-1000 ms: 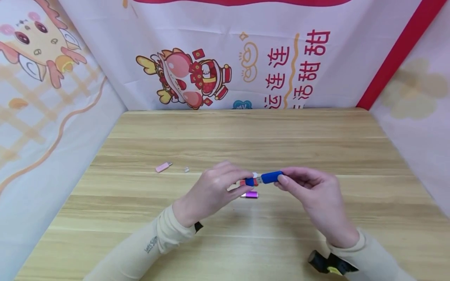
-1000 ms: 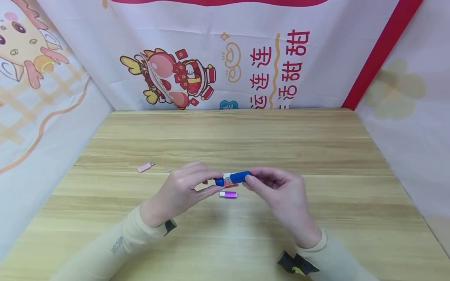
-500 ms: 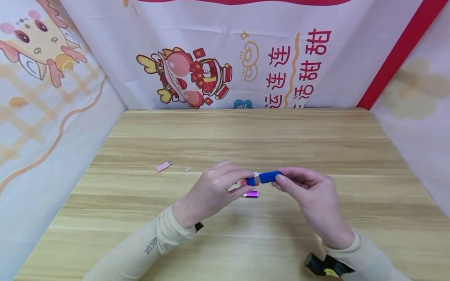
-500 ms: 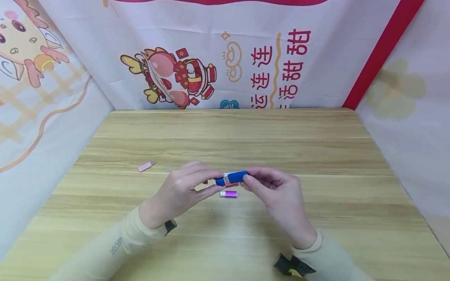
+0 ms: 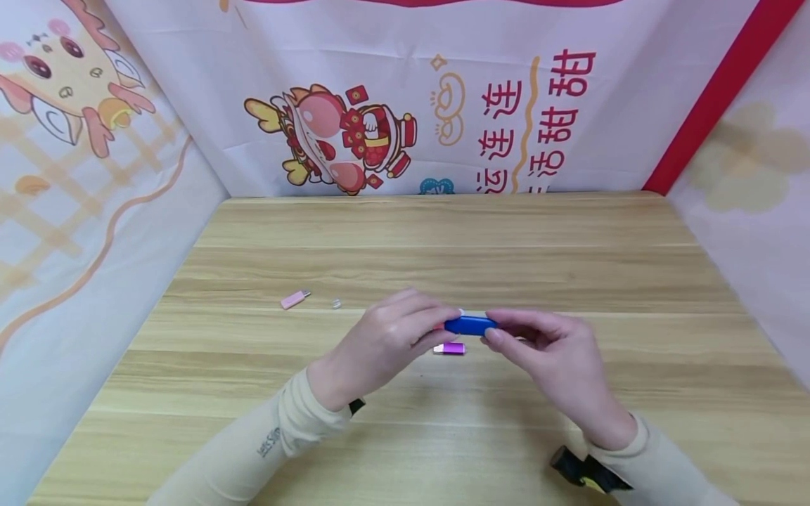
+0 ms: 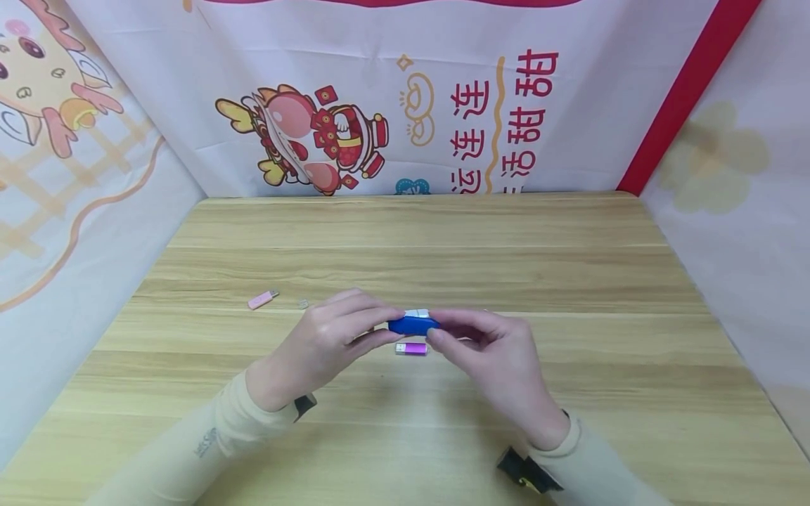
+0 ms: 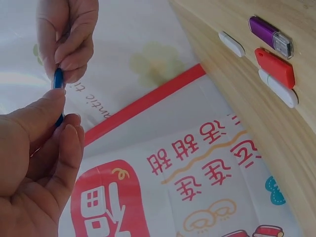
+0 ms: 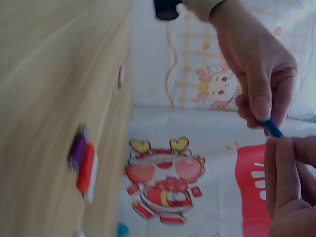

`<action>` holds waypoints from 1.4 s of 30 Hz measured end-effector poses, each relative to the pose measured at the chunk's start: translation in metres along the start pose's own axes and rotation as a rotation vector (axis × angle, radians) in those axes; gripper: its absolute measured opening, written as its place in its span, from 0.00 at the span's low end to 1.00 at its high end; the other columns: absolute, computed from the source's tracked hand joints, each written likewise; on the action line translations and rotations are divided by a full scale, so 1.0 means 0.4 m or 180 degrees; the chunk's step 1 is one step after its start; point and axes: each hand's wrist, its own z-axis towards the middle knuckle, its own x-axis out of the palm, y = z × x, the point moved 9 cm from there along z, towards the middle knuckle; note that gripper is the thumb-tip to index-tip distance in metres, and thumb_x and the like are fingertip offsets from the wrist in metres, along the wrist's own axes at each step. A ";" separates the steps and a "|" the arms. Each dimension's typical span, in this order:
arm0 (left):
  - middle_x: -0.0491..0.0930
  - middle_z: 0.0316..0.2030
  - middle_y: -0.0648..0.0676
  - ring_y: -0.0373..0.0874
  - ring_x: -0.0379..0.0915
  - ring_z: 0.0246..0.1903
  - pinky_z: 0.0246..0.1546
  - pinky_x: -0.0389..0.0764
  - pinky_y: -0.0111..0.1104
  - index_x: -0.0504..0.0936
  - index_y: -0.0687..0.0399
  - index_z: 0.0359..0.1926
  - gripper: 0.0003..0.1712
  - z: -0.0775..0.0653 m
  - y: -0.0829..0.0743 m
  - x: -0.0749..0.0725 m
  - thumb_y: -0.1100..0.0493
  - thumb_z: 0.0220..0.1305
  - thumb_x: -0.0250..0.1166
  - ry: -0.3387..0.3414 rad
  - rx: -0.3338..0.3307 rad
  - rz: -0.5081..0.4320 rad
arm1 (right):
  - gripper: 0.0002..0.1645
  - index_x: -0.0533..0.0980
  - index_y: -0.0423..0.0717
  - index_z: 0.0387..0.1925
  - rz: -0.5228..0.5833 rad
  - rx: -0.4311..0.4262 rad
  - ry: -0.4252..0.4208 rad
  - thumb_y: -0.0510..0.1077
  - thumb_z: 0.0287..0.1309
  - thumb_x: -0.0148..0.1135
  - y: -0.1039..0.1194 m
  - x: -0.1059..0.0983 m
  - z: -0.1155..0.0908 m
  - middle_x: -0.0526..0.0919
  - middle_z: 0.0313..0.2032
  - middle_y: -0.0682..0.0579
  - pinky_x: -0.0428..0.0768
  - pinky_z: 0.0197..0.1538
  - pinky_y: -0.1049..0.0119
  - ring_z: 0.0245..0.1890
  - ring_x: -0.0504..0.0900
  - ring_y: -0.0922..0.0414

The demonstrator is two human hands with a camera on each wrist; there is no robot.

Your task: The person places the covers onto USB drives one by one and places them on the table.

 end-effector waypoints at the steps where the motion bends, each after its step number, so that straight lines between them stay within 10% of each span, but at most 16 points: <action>1: 0.85 0.40 0.55 0.43 0.81 0.39 0.46 0.80 0.25 0.86 0.65 0.46 0.17 0.000 -0.001 0.001 0.63 0.55 0.75 0.0021 0.0013 0.0014 | 0.13 0.85 0.39 0.44 -0.0161 -0.0170 0.0042 0.33 0.54 0.71 0.010 0.001 0.001 0.88 0.37 0.50 0.85 0.36 0.63 0.34 0.88 0.54; 6: 0.85 0.39 0.56 0.45 0.81 0.40 0.49 0.79 0.26 0.86 0.65 0.45 0.18 0.001 -0.009 0.006 0.64 0.53 0.76 0.0134 0.0078 0.0191 | 0.20 0.86 0.41 0.43 -0.1030 -0.1170 0.0254 0.28 0.44 0.77 0.072 0.018 -0.004 0.88 0.37 0.53 0.84 0.32 0.72 0.33 0.86 0.61; 13: 0.84 0.39 0.55 0.44 0.81 0.40 0.48 0.79 0.25 0.85 0.65 0.45 0.17 0.003 -0.014 0.008 0.63 0.54 0.75 0.0234 0.0066 0.0294 | 0.20 0.85 0.38 0.43 -0.1622 -0.2003 0.0382 0.51 0.62 0.63 0.127 0.044 -0.016 0.87 0.36 0.50 0.83 0.34 0.74 0.30 0.86 0.60; 20: 0.84 0.38 0.54 0.42 0.80 0.38 0.46 0.80 0.24 0.85 0.65 0.46 0.17 0.003 -0.013 0.013 0.61 0.56 0.74 0.0325 0.0025 0.0310 | 0.25 0.85 0.38 0.43 -0.1934 -0.2098 0.0490 0.55 0.62 0.57 0.140 0.059 -0.016 0.87 0.35 0.52 0.83 0.34 0.73 0.28 0.84 0.62; 28: 0.85 0.37 0.53 0.41 0.81 0.37 0.44 0.81 0.25 0.85 0.65 0.47 0.18 0.006 -0.012 0.016 0.61 0.57 0.74 0.0427 -0.0035 0.0313 | 0.25 0.85 0.39 0.42 -0.2250 -0.2108 0.0608 0.37 0.36 0.83 0.150 0.079 -0.013 0.86 0.34 0.51 0.84 0.34 0.69 0.29 0.85 0.60; 42: 0.85 0.37 0.52 0.40 0.81 0.37 0.43 0.81 0.25 0.86 0.62 0.45 0.15 0.006 0.019 0.036 0.61 0.57 0.73 0.0490 -0.0240 -0.0007 | 0.18 0.86 0.40 0.37 -0.2515 -0.1820 0.0706 0.39 0.40 0.82 0.142 0.084 0.012 0.86 0.30 0.52 0.83 0.30 0.72 0.24 0.82 0.64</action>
